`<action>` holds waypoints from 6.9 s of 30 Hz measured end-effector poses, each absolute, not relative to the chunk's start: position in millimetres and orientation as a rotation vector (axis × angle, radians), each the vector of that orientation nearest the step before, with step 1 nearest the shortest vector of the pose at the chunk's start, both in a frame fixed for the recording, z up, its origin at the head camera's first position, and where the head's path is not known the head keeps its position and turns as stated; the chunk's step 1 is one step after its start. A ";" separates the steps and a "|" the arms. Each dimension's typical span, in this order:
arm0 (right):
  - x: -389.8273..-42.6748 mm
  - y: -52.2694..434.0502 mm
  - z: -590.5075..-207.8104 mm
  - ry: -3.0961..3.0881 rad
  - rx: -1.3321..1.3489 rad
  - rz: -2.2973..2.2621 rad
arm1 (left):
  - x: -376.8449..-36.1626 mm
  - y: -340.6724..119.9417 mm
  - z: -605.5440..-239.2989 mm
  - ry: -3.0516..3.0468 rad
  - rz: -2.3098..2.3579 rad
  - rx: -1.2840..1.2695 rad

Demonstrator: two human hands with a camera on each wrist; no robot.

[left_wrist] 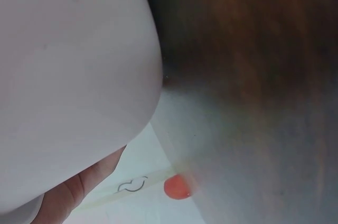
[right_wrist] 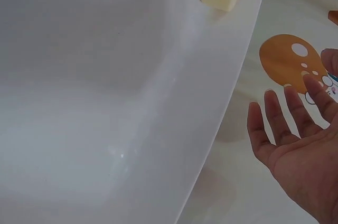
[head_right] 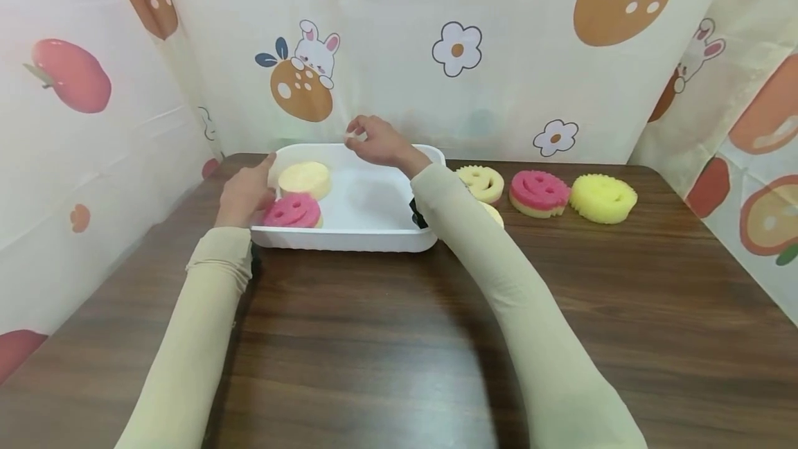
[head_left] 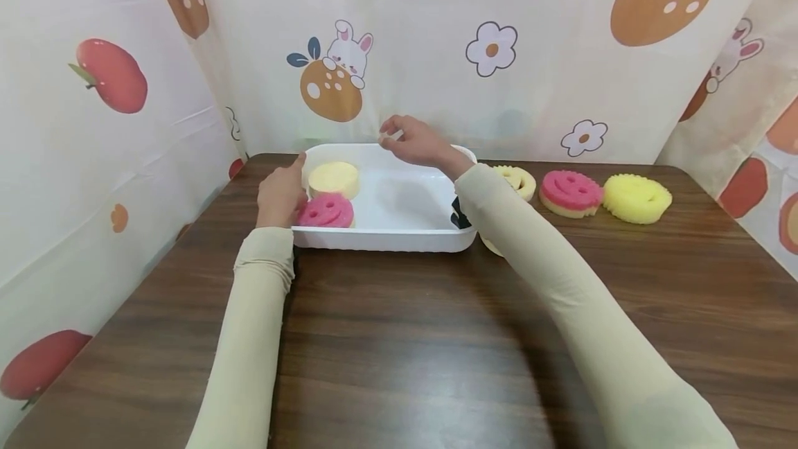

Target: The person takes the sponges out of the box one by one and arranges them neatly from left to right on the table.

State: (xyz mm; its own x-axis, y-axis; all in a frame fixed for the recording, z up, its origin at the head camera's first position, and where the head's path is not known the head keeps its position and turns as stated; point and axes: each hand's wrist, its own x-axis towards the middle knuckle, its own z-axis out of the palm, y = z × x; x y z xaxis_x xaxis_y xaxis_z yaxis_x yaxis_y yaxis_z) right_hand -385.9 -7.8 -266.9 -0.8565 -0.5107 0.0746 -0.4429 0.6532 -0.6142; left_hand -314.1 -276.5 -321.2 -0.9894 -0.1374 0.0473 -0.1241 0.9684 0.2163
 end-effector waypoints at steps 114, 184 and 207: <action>-408.6 -86.7 -323.3 2.673 -1.085 -0.479 | -318.5 -272.6 -318.4 -3.047 -0.331 0.193; -401.8 -81.1 -320.2 2.276 -0.650 -1.213 | -318.3 -270.3 -319.4 -3.058 -0.311 0.205; -399.6 -66.1 -306.6 2.371 -0.577 -1.352 | -317.7 -273.7 -319.8 -3.068 -0.290 0.214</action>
